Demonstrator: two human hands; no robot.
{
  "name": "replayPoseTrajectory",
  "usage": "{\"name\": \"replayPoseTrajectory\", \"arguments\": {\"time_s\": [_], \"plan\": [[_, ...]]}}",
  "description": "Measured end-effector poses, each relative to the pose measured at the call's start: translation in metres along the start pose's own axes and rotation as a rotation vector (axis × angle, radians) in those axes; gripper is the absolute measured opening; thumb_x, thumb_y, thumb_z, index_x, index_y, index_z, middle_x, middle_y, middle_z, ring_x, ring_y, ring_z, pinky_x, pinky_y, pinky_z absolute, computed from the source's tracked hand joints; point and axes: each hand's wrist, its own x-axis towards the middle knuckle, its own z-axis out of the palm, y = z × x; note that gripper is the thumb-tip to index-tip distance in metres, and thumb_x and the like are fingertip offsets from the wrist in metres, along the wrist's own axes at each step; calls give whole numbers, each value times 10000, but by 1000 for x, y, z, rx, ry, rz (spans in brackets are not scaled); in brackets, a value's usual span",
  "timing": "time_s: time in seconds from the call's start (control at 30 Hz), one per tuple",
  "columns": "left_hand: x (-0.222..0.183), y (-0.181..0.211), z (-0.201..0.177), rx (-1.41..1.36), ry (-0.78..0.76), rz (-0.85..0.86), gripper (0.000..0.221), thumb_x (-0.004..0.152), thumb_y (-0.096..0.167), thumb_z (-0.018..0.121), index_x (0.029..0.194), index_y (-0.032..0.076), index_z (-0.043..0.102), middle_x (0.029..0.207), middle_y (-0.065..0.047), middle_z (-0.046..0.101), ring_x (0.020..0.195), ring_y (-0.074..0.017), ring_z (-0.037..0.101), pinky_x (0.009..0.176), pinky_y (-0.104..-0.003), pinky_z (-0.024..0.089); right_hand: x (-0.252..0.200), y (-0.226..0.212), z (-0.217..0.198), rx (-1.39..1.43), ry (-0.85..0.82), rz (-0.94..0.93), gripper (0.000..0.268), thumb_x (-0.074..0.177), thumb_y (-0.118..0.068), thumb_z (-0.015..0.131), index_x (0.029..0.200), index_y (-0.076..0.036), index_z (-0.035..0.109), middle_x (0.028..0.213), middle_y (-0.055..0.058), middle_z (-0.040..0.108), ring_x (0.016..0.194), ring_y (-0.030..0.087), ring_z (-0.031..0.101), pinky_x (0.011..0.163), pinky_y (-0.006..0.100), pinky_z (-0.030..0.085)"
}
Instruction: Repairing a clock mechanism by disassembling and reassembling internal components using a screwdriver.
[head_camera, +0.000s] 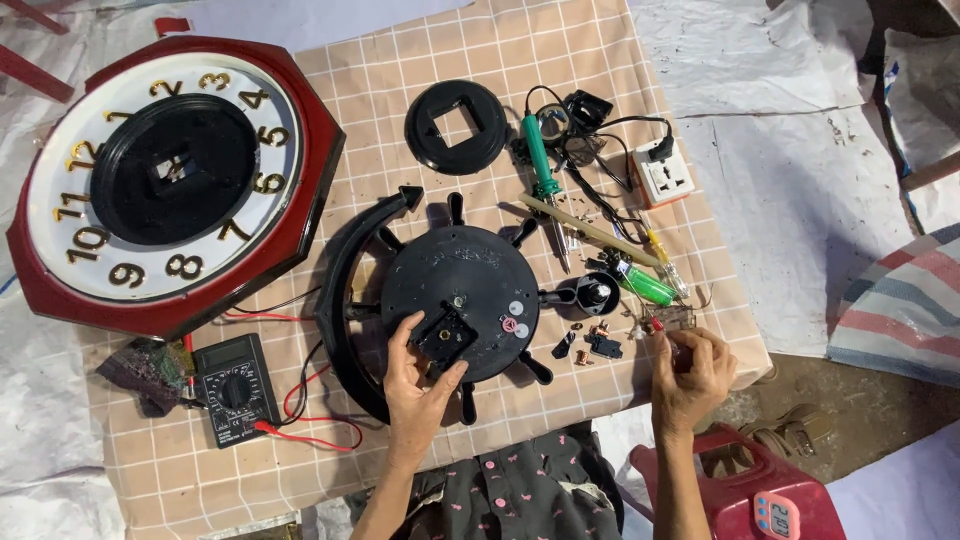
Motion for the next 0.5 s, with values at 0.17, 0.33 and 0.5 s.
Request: {"name": "replayPoseTrajectory", "arguments": {"time_s": [0.17, 0.33, 0.5], "plan": [[0, -3, -1, -40, -2, -24, 607, 702, 98, 674, 1231, 88, 377, 1016, -142, 567, 897, -189, 577, 813, -282, 492, 2, -7, -2, 6, -10, 7, 195, 808, -197, 689, 866, -32, 602, 926, 128, 596, 851, 234, 523, 731, 372, 394], [0, -4, -2, -15, -3, 17, 592, 711, 128, 673, 1226, 95, 384, 1027, -139, 568, 890, -182, 584, 787, -268, 504, 3, -11, -5, 22, -23, -3, 152, 798, -164, 689, 886, -63, 619, 917, 86, 611, 834, 200, 528, 751, 349, 356], [-1, -5, -2, -14, 1, 24, 589, 709, 131, 675, 1223, 97, 390, 1005, -126, 572, 860, -171, 581, 769, -261, 501, -1, -4, -1, -42, -12, 9, 172, 829, -215, 655, 881, -54, 624, 906, 95, 615, 812, 209, 523, 720, 346, 377]]}}
